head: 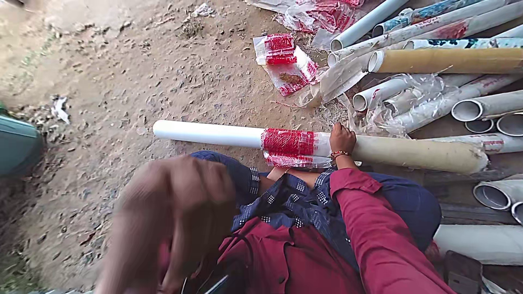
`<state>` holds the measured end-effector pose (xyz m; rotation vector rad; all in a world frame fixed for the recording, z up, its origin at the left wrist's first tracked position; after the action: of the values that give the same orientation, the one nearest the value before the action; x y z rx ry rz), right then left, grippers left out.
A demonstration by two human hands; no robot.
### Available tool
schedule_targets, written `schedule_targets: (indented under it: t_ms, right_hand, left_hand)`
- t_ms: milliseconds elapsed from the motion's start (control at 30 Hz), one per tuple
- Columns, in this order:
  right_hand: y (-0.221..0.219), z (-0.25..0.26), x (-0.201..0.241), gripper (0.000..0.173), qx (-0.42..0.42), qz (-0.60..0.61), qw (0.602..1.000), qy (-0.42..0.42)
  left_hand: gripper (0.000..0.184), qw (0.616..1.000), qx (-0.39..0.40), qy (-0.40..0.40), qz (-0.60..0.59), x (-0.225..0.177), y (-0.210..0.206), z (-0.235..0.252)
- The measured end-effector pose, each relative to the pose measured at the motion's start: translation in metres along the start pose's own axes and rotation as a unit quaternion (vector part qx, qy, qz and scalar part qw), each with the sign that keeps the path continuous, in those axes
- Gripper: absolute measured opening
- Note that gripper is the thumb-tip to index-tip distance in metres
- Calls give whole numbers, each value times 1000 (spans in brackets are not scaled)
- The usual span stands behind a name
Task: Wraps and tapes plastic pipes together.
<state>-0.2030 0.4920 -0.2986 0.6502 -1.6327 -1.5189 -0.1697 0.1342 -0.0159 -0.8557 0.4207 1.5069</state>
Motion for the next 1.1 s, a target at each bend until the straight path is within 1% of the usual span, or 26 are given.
schedule_targets:
  t_ms: [33,67,100,133,167,200,233,267,367,500,633,733,800,967,1033,1100]
  right_hand:
    - [0,0,0,32,-2,1,1000,-1]
    - [-1,-1,-1,32,-2,2,1000,-4]
    - [-1,-2,-1,32,-4,1,1000,-4]
    - [-1,-3,-1,32,-6,-2,1000,-4]
    - [1,-2,0,32,-8,-5,1000,-3]
    - [3,-2,1,33,-14,-6,1000,-2]
    - [4,-2,2,32,-20,-8,1000,1]
    - [3,-3,1,32,-28,-9,1000,4]
    - [2,-7,0,33,-46,-19,999,12]
    - [6,-6,3,34,-52,-26,998,14]
    - [8,-8,3,37,-50,-34,998,8]
    - [7,-5,2,37,-51,-31,998,4]
    - [5,-3,0,37,-59,-30,998,5]
    - [2,0,-1,38,-44,-39,998,-11]
    - [2,-1,-1,38,-41,-41,998,-12]
    - [3,-1,-1,38,-46,-39,998,-7]
  left_hand:
    - [15,989,-117,11,92,36,55,0]
    - [7,950,-214,69,217,72,106,-14]
    - [4,884,-280,163,337,108,145,-39]
    - [14,816,-323,259,404,141,173,-67]
    - [21,762,-340,331,441,168,190,-92]
    - [22,727,-334,386,460,191,198,-111]
    - [23,707,-317,421,471,208,199,-123]
    - [22,701,-298,440,476,220,198,-130]
    - [20,700,-262,426,510,231,189,-128]
    - [18,680,-275,423,532,239,202,-129]
    - [11,686,-255,410,545,240,196,-129]
    - [14,685,-251,394,559,241,199,-124]
    - [15,678,-241,387,577,244,199,-123]
    - [19,641,-219,429,597,257,198,-120]
    - [20,635,-211,445,596,260,198,-121]
    - [21,634,-223,460,580,260,199,-124]
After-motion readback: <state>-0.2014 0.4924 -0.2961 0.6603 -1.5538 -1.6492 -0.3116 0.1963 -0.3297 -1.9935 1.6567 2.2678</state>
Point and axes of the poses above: each hand's wrist, its own z-axis towards the middle knuckle, its own y-axis out of the back of the hand, x = y × z, the point moved 10 cm from there along z, towards the middle knuckle, and after that the axes turned 8 degrees about x, right-handed, at the moved point
